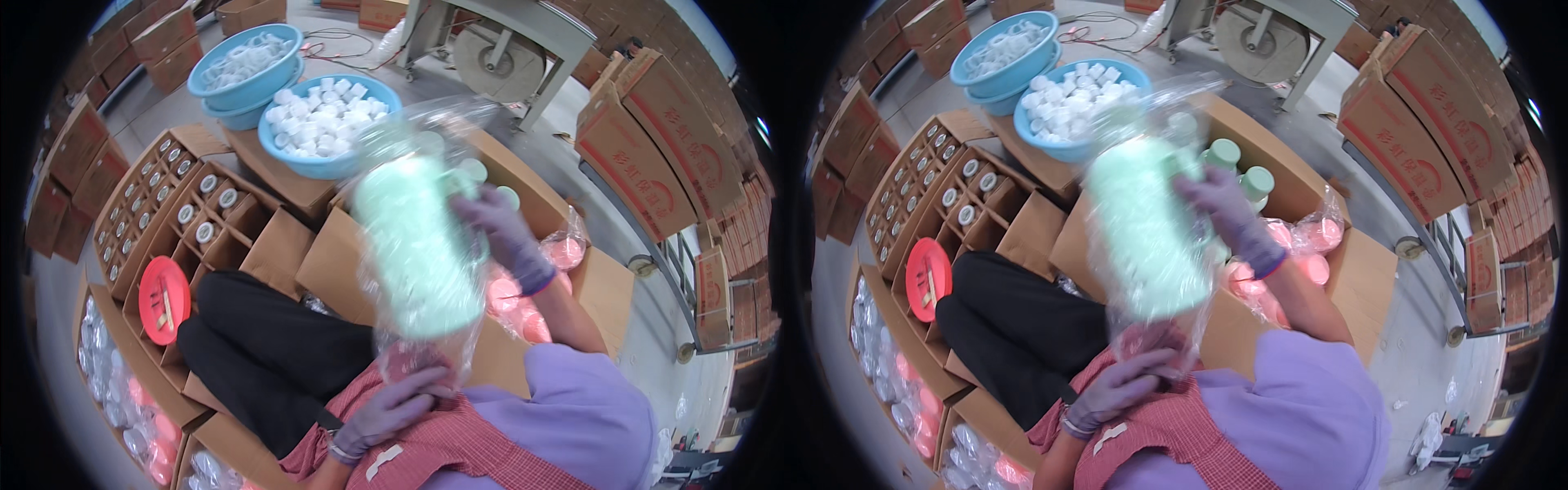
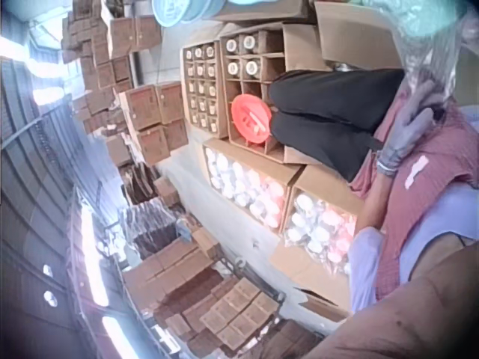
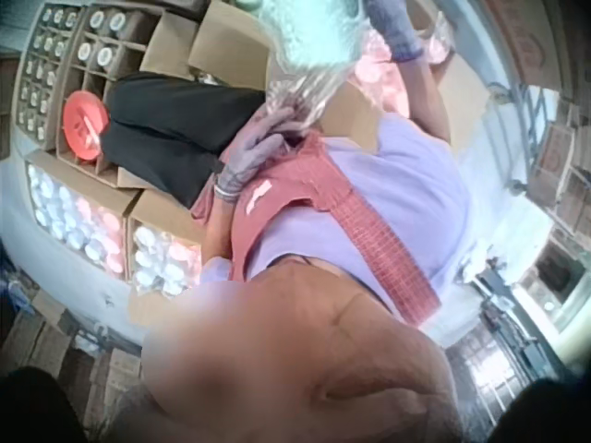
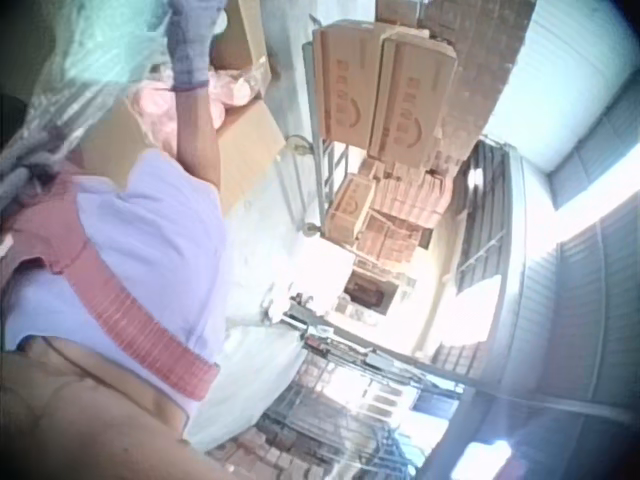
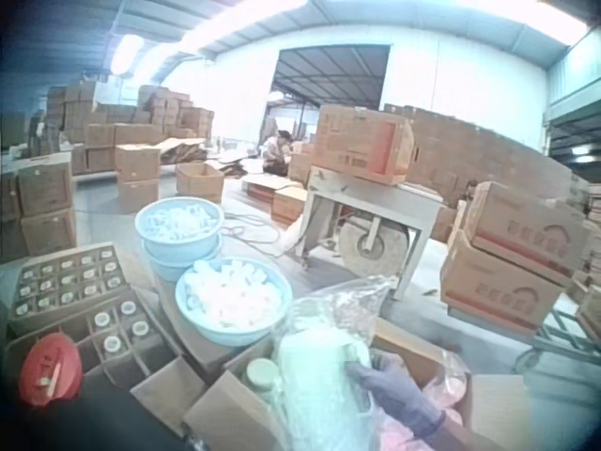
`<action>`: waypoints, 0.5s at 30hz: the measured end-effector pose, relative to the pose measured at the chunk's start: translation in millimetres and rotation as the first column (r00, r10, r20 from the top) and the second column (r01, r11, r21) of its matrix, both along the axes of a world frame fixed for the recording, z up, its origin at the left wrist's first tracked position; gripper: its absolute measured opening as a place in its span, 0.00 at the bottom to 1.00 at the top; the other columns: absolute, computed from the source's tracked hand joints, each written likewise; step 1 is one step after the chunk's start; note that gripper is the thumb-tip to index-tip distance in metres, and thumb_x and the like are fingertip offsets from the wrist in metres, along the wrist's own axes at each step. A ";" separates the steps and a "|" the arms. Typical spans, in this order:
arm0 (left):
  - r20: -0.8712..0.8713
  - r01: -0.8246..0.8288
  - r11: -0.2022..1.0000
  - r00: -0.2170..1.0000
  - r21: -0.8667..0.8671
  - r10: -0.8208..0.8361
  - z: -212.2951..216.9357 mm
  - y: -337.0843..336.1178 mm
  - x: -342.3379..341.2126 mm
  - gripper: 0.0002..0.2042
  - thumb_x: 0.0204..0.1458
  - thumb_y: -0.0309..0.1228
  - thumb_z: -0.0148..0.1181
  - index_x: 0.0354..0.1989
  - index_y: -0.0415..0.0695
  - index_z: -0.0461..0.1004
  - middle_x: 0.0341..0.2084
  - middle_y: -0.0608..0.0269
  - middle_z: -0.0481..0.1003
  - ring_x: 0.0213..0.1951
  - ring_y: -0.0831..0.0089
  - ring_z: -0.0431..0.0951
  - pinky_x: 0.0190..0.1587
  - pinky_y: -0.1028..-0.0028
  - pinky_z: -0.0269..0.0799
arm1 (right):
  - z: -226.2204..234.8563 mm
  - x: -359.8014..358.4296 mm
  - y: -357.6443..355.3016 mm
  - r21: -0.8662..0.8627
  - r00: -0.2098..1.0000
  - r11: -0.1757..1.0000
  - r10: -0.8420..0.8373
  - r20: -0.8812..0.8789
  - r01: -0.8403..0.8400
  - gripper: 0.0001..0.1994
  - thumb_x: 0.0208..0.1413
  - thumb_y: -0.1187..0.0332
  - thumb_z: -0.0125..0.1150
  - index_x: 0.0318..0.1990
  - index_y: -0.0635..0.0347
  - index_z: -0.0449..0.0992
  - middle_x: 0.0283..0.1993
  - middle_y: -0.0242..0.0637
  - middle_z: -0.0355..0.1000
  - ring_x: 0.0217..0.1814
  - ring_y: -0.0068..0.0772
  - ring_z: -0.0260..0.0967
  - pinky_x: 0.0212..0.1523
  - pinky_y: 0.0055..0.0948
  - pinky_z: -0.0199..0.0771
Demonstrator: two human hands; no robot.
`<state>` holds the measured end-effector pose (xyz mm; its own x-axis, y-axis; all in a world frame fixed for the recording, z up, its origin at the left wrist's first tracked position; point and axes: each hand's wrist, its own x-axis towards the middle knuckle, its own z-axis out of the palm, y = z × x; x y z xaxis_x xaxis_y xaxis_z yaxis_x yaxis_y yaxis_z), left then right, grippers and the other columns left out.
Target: The person assembles thermos flasks by inserting stainless steel liners into colored outer shells, screwing on lids, and placing the completed units into plastic bags. The person handles pink, white, and green flasks, using a red tray to hold small parts and a cardboard box to organize components.
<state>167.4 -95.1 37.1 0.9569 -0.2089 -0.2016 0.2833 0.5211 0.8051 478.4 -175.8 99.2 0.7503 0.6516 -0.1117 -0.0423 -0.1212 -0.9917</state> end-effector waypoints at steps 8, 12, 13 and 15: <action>-0.050 -0.473 0.879 0.878 0.058 0.476 -24.5 48.9 -20.6 0.26 0.64 0.31 0.48 0.68 0.31 0.57 0.52 0.44 0.75 0.54 0.58 0.76 0.62 0.62 0.68 | -89.5 170.0 -138.8 0.031 0.662 0.767 -0.573 0.483 0.641 0.12 0.57 0.68 0.62 0.47 0.62 0.76 0.30 0.30 0.74 0.24 0.19 0.67 0.24 0.24 0.66; -0.111 -0.532 0.846 0.840 0.026 0.531 -35.0 56.4 -23.1 0.26 0.64 0.32 0.49 0.68 0.31 0.57 0.50 0.45 0.75 0.54 0.60 0.76 0.63 0.63 0.68 | -201.5 192.2 -220.4 0.042 0.689 0.743 -0.639 0.342 0.668 0.15 0.55 0.72 0.62 0.50 0.61 0.73 0.30 0.31 0.73 0.26 0.20 0.67 0.26 0.23 0.66; -0.125 -0.546 0.837 0.829 0.028 0.545 -35.8 57.2 -23.3 0.26 0.64 0.32 0.49 0.68 0.31 0.57 0.50 0.45 0.75 0.54 0.60 0.76 0.63 0.63 0.67 | -219.2 190.3 -228.6 0.100 0.661 0.709 -0.692 0.291 0.698 0.14 0.56 0.72 0.62 0.50 0.61 0.75 0.31 0.31 0.73 0.27 0.20 0.67 0.27 0.23 0.67; -0.138 -0.531 0.846 0.836 0.044 0.532 -36.8 58.1 -21.6 0.26 0.64 0.31 0.48 0.68 0.31 0.57 0.50 0.45 0.75 0.53 0.60 0.76 0.62 0.63 0.68 | -240.3 183.7 -240.7 0.208 0.593 0.619 -0.786 0.176 0.758 0.12 0.57 0.72 0.62 0.48 0.61 0.77 0.33 0.29 0.74 0.29 0.19 0.68 0.29 0.24 0.68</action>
<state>145.8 -37.0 0.3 0.8822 0.3246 -0.3411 0.0731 0.6212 0.7802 662.2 -416.6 -141.1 0.9691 -0.1873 0.1603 0.1532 -0.0519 -0.9868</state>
